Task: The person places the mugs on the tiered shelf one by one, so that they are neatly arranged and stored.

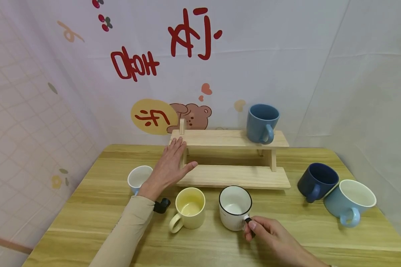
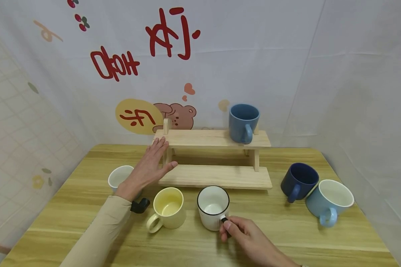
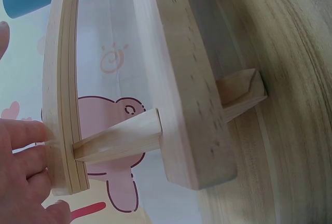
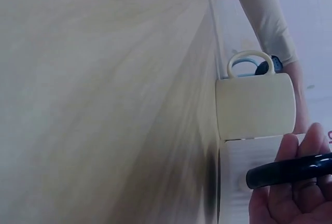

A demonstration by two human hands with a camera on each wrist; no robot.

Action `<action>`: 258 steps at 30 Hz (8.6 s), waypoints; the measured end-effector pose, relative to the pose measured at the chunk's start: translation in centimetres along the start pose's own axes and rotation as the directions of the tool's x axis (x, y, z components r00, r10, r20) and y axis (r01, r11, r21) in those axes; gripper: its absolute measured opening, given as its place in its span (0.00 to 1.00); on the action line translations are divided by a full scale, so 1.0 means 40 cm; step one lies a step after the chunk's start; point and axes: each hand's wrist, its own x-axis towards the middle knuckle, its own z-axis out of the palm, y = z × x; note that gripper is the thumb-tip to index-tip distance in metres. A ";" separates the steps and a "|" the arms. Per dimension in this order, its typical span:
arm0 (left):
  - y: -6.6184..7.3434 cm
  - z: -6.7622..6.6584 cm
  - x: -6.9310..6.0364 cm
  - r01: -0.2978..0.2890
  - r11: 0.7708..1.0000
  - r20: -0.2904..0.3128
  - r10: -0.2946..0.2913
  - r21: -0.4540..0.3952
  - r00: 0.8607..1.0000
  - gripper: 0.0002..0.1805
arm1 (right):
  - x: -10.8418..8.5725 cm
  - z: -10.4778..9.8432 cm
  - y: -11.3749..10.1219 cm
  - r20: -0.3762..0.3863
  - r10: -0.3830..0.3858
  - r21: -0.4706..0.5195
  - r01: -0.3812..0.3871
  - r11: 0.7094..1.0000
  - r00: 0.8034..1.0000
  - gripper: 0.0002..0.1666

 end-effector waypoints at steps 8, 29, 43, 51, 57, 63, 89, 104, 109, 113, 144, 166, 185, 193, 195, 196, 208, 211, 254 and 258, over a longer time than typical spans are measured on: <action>-0.003 0.002 -0.004 -0.010 1.000 -0.009 0.010 -0.013 1.000 0.49 | 0.006 -0.009 -0.029 -0.026 -0.076 0.021 0.076 0.997 0.997 0.19; -0.002 0.002 -0.005 -0.009 1.000 -0.012 0.009 -0.018 1.000 0.49 | 0.042 -0.023 -0.102 -0.104 -0.176 0.016 0.179 0.984 0.979 0.19; 0.002 0.003 -0.003 -0.005 1.000 -0.011 0.005 -0.002 1.000 0.49 | 0.088 -0.039 -0.145 -0.177 -0.232 -0.020 0.233 0.972 0.956 0.18; 0.002 0.001 0.000 -0.009 1.000 -0.013 0.009 0.015 1.000 0.48 | 0.120 -0.058 -0.189 -0.247 -0.240 -0.083 0.226 0.971 0.939 0.17; 0.003 -0.003 -0.001 -0.004 1.000 -0.008 0.004 0.015 1.000 0.48 | 0.146 -0.066 -0.217 -0.304 -0.223 -0.127 0.193 0.973 0.926 0.17; 0.004 -0.006 -0.001 -0.002 1.000 -0.007 0.002 0.018 1.000 0.48 | 0.177 -0.070 -0.236 -0.338 -0.208 -0.131 0.173 0.976 0.918 0.18; 0.003 -0.008 -0.001 0.003 1.000 -0.002 -0.003 0.002 1.000 0.48 | 0.322 -0.114 -0.235 -0.432 -0.161 -0.056 0.151 0.987 0.887 0.24; 0.001 -0.004 -0.002 0.006 1.000 -0.024 -0.006 -0.015 1.000 0.48 | 0.405 -0.134 -0.207 -0.443 -0.153 -0.012 0.164 0.986 0.883 0.27; 0.001 -0.002 -0.002 0.009 1.000 -0.019 -0.009 -0.018 1.000 0.48 | 0.421 -0.138 -0.192 -0.448 -0.122 -0.005 0.134 0.991 0.885 0.27; 0.003 -0.001 -0.001 -0.001 1.000 -0.024 0.001 -0.023 1.000 0.49 | 0.426 -0.143 -0.183 -0.457 -0.106 -0.007 0.116 0.993 0.883 0.27; 0.004 -0.002 -0.004 0.000 1.000 -0.010 0.000 -0.010 1.000 0.49 | 0.445 -0.164 -0.169 -0.409 -0.047 -0.107 0.004 0.994 0.911 0.28; 0.054 -0.036 -0.087 -0.074 0.987 -0.141 0.054 -0.142 0.989 0.44 | 0.156 -0.188 -0.070 -0.178 -0.248 -0.702 0.054 0.710 0.952 0.38; 0.009 -0.057 -0.268 -0.117 0.873 -0.079 0.090 -0.473 0.993 0.25 | 0.060 -0.250 0.055 -0.031 -0.141 -0.823 0.055 0.565 0.990 0.35; -0.012 -0.033 -0.330 0.013 0.801 0.124 0.077 -0.599 0.989 0.17 | 0.047 -0.254 0.065 -0.029 -0.137 -0.863 0.045 0.504 0.990 0.39; -0.018 -0.030 -0.341 0.065 0.760 0.189 0.077 -0.646 0.979 0.17 | 0.048 -0.255 0.065 -0.023 -0.148 -0.864 0.055 0.500 0.989 0.39; -0.022 -0.028 -0.346 0.091 0.736 0.220 0.081 -0.671 0.972 0.16 | 0.049 -0.255 0.065 -0.022 -0.150 -0.864 0.057 0.500 0.988 0.39; -0.052 0.015 -0.372 0.146 0.542 0.336 0.270 -0.828 0.902 0.16 | 0.059 -0.253 0.077 -0.001 -0.153 -0.841 0.082 0.534 0.988 0.39; -0.050 0.029 -0.373 0.146 0.477 0.327 0.323 -0.867 0.888 0.16 | 0.058 -0.253 0.080 0.002 -0.161 -0.842 0.088 0.531 0.987 0.39; 0.054 -0.017 -0.327 0.012 0.466 0.062 0.092 -0.885 0.994 0.15 | 0.059 -0.258 0.094 0.024 -0.197 -0.854 0.122 0.505 0.980 0.42; 0.082 -0.042 -0.295 0.053 0.474 0.061 0.002 -0.879 0.998 0.16 | 0.056 -0.257 0.096 0.026 -0.197 -0.848 0.126 0.515 0.980 0.42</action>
